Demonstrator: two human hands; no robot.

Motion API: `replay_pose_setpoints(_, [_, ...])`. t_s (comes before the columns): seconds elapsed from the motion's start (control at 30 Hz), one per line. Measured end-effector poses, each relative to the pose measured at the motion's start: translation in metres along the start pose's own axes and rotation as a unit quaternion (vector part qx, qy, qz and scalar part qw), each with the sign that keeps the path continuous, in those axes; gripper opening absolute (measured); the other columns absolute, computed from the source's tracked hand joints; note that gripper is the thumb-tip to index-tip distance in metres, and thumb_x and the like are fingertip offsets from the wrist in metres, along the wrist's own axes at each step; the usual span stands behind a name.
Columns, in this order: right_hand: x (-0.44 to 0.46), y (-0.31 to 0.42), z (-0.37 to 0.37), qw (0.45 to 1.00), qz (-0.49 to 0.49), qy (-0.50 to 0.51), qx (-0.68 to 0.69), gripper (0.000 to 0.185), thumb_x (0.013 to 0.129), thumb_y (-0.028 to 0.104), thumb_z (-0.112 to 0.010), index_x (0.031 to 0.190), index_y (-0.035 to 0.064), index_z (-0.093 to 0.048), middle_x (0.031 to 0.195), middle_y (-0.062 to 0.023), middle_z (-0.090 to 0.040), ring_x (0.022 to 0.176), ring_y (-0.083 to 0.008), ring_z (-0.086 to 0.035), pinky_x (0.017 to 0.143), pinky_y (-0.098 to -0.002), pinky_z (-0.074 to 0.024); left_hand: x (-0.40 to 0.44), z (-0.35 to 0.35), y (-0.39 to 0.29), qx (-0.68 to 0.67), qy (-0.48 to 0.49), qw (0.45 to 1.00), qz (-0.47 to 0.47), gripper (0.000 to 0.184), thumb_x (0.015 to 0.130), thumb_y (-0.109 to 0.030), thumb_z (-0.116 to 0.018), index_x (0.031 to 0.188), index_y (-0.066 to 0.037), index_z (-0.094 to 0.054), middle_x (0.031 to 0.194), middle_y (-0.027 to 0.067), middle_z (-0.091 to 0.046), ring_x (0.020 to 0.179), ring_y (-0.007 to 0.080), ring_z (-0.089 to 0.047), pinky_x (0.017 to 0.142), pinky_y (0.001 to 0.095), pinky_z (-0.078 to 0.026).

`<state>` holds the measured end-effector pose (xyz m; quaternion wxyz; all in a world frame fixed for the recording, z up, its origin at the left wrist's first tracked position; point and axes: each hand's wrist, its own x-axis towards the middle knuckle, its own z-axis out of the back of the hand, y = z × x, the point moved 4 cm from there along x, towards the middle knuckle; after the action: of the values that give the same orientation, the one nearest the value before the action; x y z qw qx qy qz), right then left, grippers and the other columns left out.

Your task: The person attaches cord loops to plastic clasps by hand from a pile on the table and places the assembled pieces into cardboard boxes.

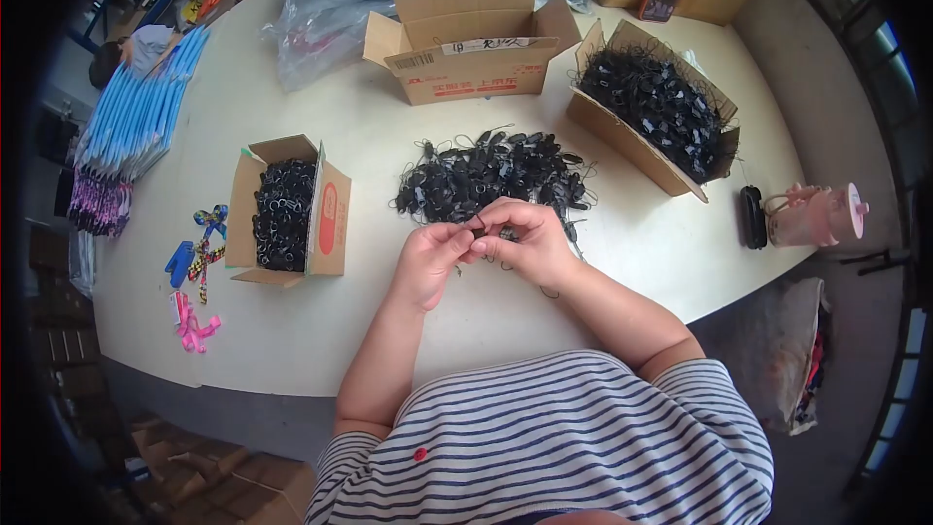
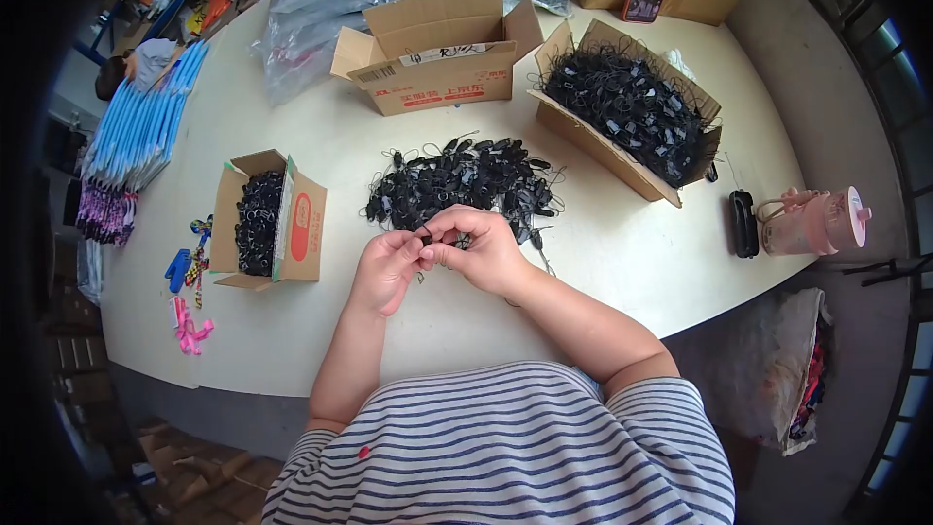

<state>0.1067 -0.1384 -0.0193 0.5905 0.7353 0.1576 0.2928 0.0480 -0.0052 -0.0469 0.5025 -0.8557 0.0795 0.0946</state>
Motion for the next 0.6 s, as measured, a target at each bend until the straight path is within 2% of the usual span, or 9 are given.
replay_pose_setpoints(0.1, [0.003, 0.004, 0.001, 0.999, 0.008, 0.035, -0.005, 0.016, 0.072, 0.003, -0.070, 0.087, 0.0016, -0.064, 0.079, -0.0046, -0.059, 0.068, -0.0092, -0.054, 0.062, -0.0221, -0.0455, 0.000, 0.001, 0.001, -0.007, 0.009, 1.000, -0.003, 0.019, 0.083, -0.018, -0.060, 0.089, 0.000, -0.060, 0.081, 0.0069, -0.060, 0.072, 0.0140, -0.053, 0.067, 0.0277, -0.045])
replay_pose_setpoints(0.2, [0.001, 0.001, 0.003, 0.999, 0.005, 0.013, -0.038, 0.015, 0.071, 0.003, -0.070, 0.085, 0.0014, -0.065, 0.076, -0.0044, -0.059, 0.066, -0.0092, -0.054, 0.060, -0.0219, -0.0448, 0.000, -0.002, 0.002, -0.018, 0.020, 1.000, 0.001, 0.018, 0.084, -0.018, -0.060, 0.089, -0.001, -0.060, 0.081, 0.0070, -0.060, 0.072, 0.0145, -0.054, 0.068, 0.0283, -0.045])
replay_pose_setpoints(0.3, [0.001, 0.005, 0.003, 0.997, 0.004, 0.001, -0.075, 0.014, 0.071, 0.004, -0.070, 0.084, 0.0013, -0.064, 0.076, -0.0050, -0.059, 0.064, -0.0094, -0.055, 0.058, -0.0219, -0.0449, 0.000, -0.001, 0.004, -0.029, 0.028, 0.999, 0.012, 0.020, 0.084, -0.019, -0.060, 0.091, -0.001, -0.061, 0.080, 0.0038, -0.062, 0.072, 0.0106, -0.055, 0.068, 0.0239, -0.044])
replay_pose_setpoints(0.4, [0.001, 0.014, 0.003, 0.994, 0.037, 0.013, -0.099, 0.013, 0.072, 0.004, -0.070, 0.083, 0.0012, -0.064, 0.076, -0.0058, -0.060, 0.062, -0.0097, -0.055, 0.056, -0.0219, -0.0448, -0.001, -0.001, 0.005, -0.036, 0.026, 0.999, 0.020, 0.016, 0.084, -0.018, -0.059, 0.089, -0.003, -0.060, 0.081, 0.0063, -0.060, 0.072, 0.0151, -0.055, 0.068, 0.0284, -0.046])
replay_pose_setpoints(0.6, [0.000, 0.016, 0.002, 0.993, 0.078, 0.003, -0.091, 0.012, 0.072, 0.004, -0.070, 0.082, 0.0013, -0.063, 0.076, -0.0064, -0.060, 0.061, -0.0098, -0.055, 0.055, -0.0219, -0.0447, -0.001, -0.005, 0.002, -0.040, 0.053, 0.998, 0.008, 0.016, 0.084, -0.018, -0.059, 0.091, -0.004, -0.059, 0.083, 0.0055, -0.060, 0.074, 0.0147, -0.055, 0.070, 0.0276, -0.045])
